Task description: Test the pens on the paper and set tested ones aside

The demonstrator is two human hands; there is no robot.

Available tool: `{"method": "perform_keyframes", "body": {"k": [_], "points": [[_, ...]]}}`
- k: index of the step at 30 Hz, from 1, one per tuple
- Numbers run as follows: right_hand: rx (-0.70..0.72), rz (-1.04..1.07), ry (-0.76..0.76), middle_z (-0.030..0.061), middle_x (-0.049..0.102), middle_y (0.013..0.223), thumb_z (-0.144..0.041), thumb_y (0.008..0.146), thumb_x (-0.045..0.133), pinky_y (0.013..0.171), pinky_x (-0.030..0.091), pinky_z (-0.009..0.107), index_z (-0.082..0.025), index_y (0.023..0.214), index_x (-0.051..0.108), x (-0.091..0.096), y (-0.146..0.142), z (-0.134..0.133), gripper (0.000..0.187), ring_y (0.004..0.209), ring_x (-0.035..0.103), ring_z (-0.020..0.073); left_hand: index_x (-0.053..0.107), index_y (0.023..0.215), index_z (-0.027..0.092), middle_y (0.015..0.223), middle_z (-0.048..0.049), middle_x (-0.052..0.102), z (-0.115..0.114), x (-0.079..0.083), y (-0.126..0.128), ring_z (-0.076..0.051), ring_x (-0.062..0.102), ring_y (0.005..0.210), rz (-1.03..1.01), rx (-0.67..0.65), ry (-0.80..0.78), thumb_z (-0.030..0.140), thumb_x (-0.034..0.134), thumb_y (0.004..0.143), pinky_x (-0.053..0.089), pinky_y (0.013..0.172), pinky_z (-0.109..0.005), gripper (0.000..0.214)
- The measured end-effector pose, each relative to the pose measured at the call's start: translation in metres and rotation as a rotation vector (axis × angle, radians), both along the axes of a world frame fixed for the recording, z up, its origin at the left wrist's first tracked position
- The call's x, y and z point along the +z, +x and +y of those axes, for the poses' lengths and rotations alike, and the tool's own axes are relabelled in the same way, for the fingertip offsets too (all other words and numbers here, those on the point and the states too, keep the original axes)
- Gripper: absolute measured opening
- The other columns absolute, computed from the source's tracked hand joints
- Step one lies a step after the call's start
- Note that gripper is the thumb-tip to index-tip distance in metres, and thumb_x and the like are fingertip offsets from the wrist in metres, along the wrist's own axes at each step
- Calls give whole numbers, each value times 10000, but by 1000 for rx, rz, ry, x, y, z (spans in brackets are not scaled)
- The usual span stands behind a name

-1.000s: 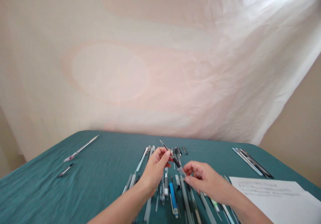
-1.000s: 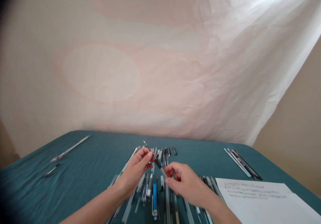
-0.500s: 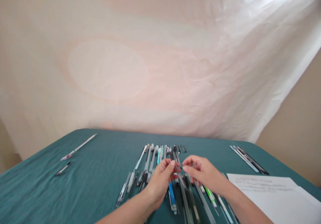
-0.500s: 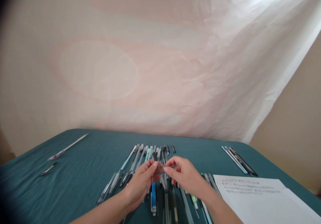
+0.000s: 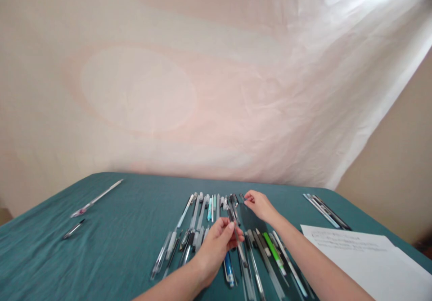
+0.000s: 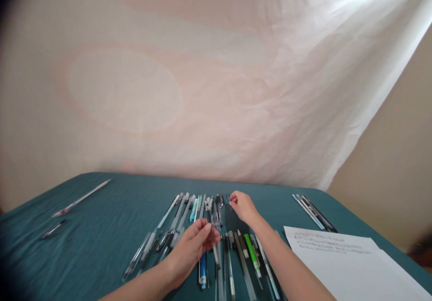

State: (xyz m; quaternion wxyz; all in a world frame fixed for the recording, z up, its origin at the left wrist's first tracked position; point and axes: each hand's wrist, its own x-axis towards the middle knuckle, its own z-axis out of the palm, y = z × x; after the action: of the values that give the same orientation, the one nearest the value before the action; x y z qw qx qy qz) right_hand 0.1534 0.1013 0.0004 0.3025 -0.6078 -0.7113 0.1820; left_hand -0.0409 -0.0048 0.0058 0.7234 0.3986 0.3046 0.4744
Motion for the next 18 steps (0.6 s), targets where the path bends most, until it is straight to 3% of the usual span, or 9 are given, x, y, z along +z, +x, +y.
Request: {"method": "perform_keyframes", "body": {"k": [5,8,13,15,18], "points": [[-11,-6,-6,31,616,685,-104,698,573,691,411,279,-159,694,601,-7,-7,5,62,669,552,149,507,848,171,783,-29,615,0,-1,-1,-149,589,750,15,-17,48,408,589,788,437,756,-296,258],[28,52,-20,29,605,674,-156,729,563,670,418,282,-149,700,588,0,-8,-3,39,652,547,146,503,850,167,774,-27,608,-1,1,-1,-145,579,736,31,-31,68,383,561,814,432,742,-294,226],[181,261,-79,20,616,778,-331,812,508,609,450,240,-148,883,560,41,-10,-38,204,697,579,129,510,838,174,756,-17,599,-6,8,1,-138,557,701,93,-65,133,381,554,816,421,706,-274,213],[265,463,-122,12,601,775,-360,784,562,624,448,240,-144,878,560,60,-11,-54,235,691,566,120,508,825,180,741,-9,592,-10,12,2,-135,546,685,123,-73,163,384,554,814,421,699,-270,210],[303,595,-147,-1,581,726,-347,749,622,611,432,235,-136,853,577,82,-10,-73,239,638,529,102,504,821,186,717,1,578,-16,17,4,-133,529,669,161,-83,199,390,558,807,419,683,-260,212]]}}
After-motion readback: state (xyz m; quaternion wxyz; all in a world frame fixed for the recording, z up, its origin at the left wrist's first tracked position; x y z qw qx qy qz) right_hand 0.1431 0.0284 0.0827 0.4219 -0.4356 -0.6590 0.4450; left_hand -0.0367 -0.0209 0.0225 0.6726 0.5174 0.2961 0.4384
